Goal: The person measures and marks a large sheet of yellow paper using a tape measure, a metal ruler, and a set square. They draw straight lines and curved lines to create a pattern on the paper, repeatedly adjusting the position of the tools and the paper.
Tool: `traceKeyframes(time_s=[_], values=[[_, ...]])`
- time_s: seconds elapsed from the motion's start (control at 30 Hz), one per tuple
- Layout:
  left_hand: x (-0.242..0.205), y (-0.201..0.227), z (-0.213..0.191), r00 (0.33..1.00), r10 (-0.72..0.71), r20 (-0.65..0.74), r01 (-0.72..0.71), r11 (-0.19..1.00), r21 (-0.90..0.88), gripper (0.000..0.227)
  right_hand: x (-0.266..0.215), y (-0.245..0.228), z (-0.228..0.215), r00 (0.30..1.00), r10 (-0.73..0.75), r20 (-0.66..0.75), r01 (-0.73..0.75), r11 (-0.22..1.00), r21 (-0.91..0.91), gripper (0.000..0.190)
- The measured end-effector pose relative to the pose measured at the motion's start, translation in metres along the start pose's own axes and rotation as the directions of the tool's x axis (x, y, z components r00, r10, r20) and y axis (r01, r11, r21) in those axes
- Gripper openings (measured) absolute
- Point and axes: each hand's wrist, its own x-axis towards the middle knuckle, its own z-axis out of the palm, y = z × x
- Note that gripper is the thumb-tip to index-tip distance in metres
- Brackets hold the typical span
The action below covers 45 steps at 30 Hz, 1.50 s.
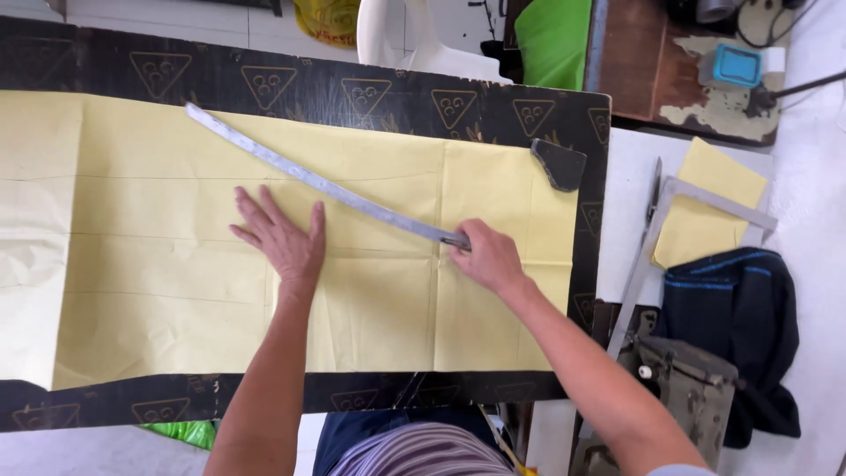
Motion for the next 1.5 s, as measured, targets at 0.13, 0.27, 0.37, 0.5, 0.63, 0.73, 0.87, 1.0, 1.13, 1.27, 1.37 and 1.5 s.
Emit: traceKeyframes(time_s=[0.13,0.27,0.37,0.5,0.63,0.73,0.87,1.0,1.13,1.27,1.37,1.5], values=[[-0.019,-0.004,0.006,0.970,0.230,-0.072,-0.235,0.969,-0.069,0.091,-0.055,-0.008,0.022,0.983,0.098,-0.157,-0.080,0.989,0.121,0.036],[-0.027,-0.014,0.010,0.964,0.248,-0.093,-0.257,0.961,-0.099,0.086,-0.080,0.008,0.030,0.974,0.082,-0.209,-0.051,0.988,0.146,0.038],[-0.020,-0.023,0.004,0.959,0.260,-0.110,-0.270,0.959,-0.084,0.083,-0.067,0.031,0.031,0.968,-0.001,-0.249,0.023,0.996,0.087,0.039],[0.001,-0.032,-0.003,0.967,0.205,-0.149,-0.210,0.977,-0.022,0.088,-0.007,0.038,0.015,0.915,-0.175,-0.362,0.179,0.984,-0.022,0.030],[0.022,-0.022,-0.016,0.987,0.090,-0.132,-0.082,0.995,0.065,0.090,0.065,0.028,0.000,0.865,-0.297,-0.404,0.237,0.952,-0.193,0.030],[0.034,-0.007,-0.017,0.997,-0.022,-0.073,0.029,0.995,0.093,0.091,0.100,0.028,-0.009,0.869,-0.265,-0.417,0.193,0.959,-0.208,0.030],[0.037,0.004,-0.012,0.993,-0.071,-0.095,0.083,0.988,0.133,0.093,0.109,0.043,-0.012,0.800,-0.239,-0.551,0.168,0.970,-0.177,0.030],[0.038,0.001,-0.006,0.989,-0.056,-0.139,0.076,0.987,0.140,0.092,0.114,0.058,-0.002,0.752,-0.258,-0.607,0.210,0.966,-0.150,0.032],[0.040,-0.005,0.002,0.985,-0.036,-0.169,0.058,0.990,0.129,0.094,0.111,0.062,-0.004,0.775,-0.216,-0.593,0.222,0.973,-0.065,0.036],[0.040,-0.011,0.010,0.979,-0.026,-0.201,0.053,0.990,0.132,0.104,0.112,0.064,-0.007,0.755,-0.225,-0.616,0.314,0.948,0.039,0.035],[0.040,-0.014,0.013,0.980,0.016,-0.197,0.010,0.991,0.132,0.107,0.111,0.069,-0.008,0.743,-0.223,-0.631,0.362,0.927,0.099,0.036],[0.041,-0.010,0.009,0.983,0.056,-0.174,-0.039,0.995,0.097,0.109,0.110,0.062,-0.014,0.753,-0.191,-0.630,0.370,0.914,0.165,0.033]])
